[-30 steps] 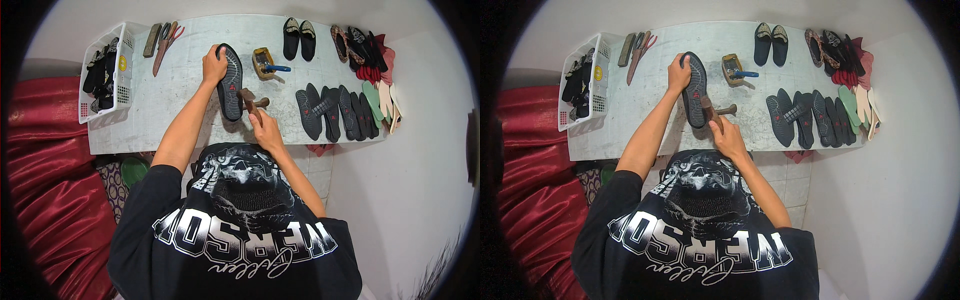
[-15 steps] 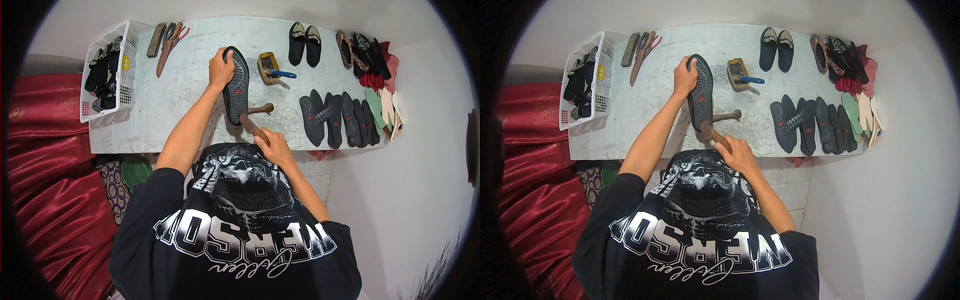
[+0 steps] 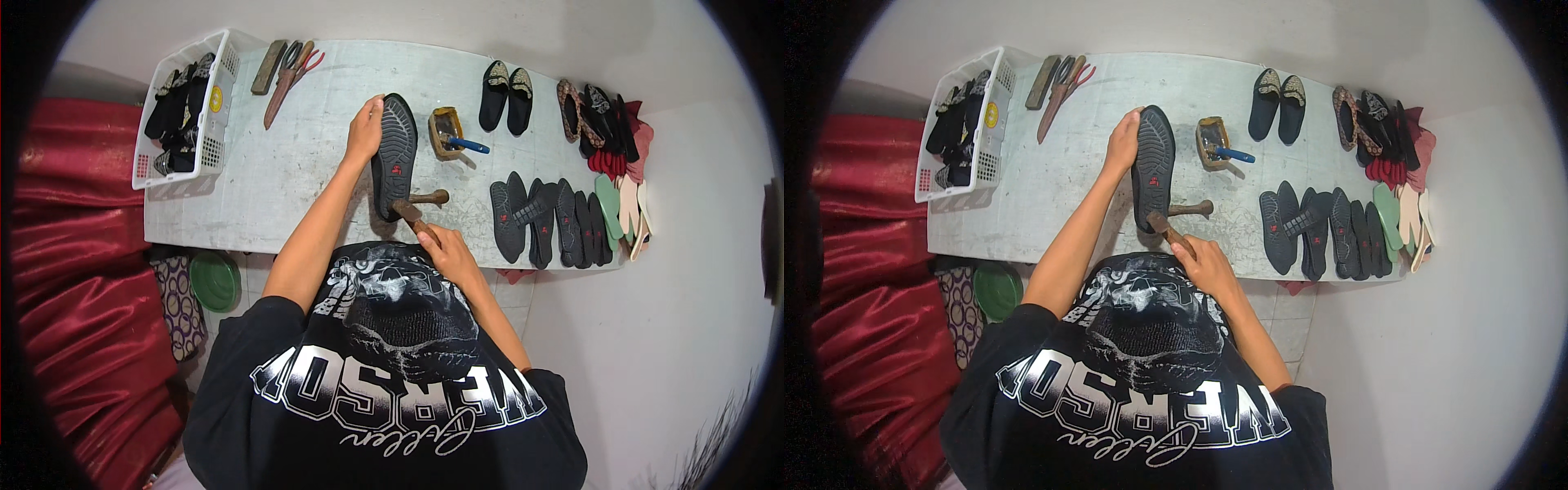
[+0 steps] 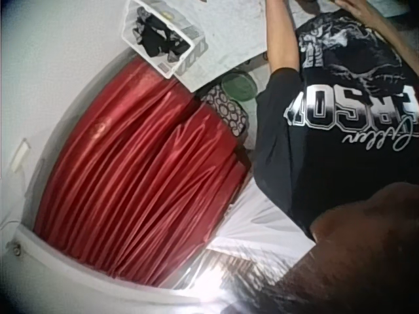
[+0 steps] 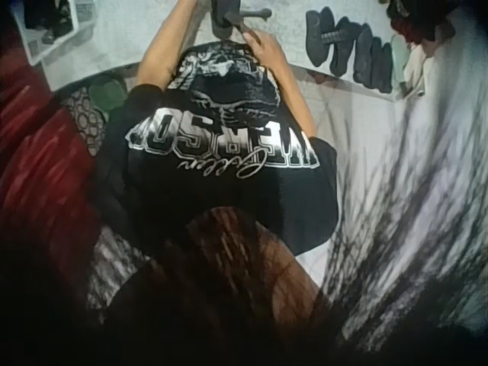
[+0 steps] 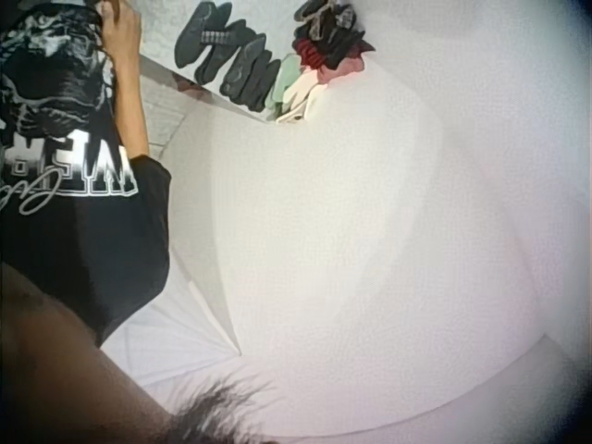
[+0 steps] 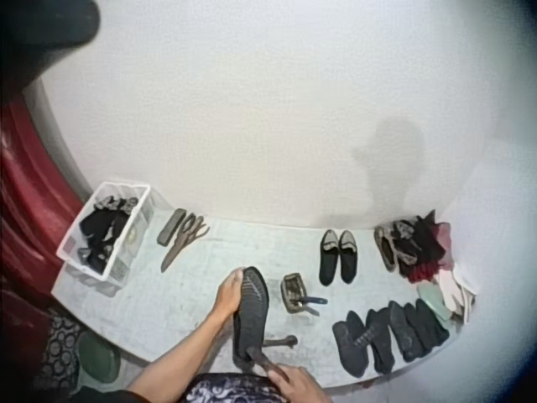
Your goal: Applying glue to a shoe sole and attaching it to the shoe upper using a hammer.
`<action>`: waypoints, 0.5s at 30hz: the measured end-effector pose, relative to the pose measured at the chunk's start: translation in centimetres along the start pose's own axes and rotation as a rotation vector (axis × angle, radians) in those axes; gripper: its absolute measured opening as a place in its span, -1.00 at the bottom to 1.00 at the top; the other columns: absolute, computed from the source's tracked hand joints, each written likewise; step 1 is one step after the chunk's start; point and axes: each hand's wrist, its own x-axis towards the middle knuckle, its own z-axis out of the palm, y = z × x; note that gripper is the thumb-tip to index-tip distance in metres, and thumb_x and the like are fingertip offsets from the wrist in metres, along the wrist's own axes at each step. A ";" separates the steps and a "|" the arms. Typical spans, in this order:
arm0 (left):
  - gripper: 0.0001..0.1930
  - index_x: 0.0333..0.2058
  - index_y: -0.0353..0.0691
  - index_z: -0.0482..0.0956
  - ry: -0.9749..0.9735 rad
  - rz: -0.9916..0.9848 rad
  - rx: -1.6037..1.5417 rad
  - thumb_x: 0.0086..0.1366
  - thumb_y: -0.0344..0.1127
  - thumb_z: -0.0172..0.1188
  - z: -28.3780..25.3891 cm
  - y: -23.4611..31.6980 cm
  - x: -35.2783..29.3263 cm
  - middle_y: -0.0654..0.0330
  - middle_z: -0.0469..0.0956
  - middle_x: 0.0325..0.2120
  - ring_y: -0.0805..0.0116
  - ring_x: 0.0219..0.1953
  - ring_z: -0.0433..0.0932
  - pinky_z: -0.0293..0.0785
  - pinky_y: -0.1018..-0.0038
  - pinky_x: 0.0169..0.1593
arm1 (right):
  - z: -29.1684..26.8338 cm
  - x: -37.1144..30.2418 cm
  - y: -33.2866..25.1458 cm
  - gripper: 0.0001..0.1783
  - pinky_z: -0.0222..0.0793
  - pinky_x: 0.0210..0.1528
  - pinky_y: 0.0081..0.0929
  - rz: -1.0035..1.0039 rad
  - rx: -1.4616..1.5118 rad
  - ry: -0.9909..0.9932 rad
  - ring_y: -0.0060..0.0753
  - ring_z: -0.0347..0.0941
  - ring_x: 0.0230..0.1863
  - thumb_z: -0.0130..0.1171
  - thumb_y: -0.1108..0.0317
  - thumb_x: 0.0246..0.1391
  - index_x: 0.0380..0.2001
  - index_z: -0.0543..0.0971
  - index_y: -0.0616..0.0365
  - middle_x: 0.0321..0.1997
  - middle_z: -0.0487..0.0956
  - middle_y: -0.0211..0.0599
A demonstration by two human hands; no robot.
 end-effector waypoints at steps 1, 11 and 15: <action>-0.49 0.28 -0.23 0.51 -0.038 -0.045 -0.113 0.55 -0.05 -0.08 -0.7 -0.8 -0.3 -0.14 0.54 0.20 0.08 0.27 0.50 0.38 0.27 0.30 | -0.1 0.1 -0.1 -0.42 0.27 -0.34 0.02 0.024 -0.001 -0.017 0.29 0.44 -0.46 0.04 -0.07 0.38 -0.39 0.55 0.34 -0.56 0.49 0.17; 0.13 0.52 -0.21 0.02 -0.260 0.073 0.155 0.01 -0.44 0.49 -2.8 1.6 -17.3 -0.16 0.37 0.31 0.01 0.37 0.36 0.35 0.17 0.35 | -0.4 0.4 0.6 -0.46 0.22 -0.34 -0.03 0.011 0.097 -0.061 0.26 0.38 -0.46 0.01 0.00 0.41 -0.34 0.52 0.38 -0.54 0.46 0.20; 0.12 0.50 -0.28 0.04 0.093 -0.027 0.166 0.05 -0.26 0.57 1.7 1.8 -18.4 -0.23 0.40 0.27 -0.08 0.30 0.45 0.42 0.17 0.29 | 0.0 0.2 0.5 -0.46 0.23 -0.36 0.01 -0.065 0.050 -0.064 0.34 0.42 -0.47 0.02 -0.01 0.41 -0.33 0.52 0.37 -0.56 0.46 0.23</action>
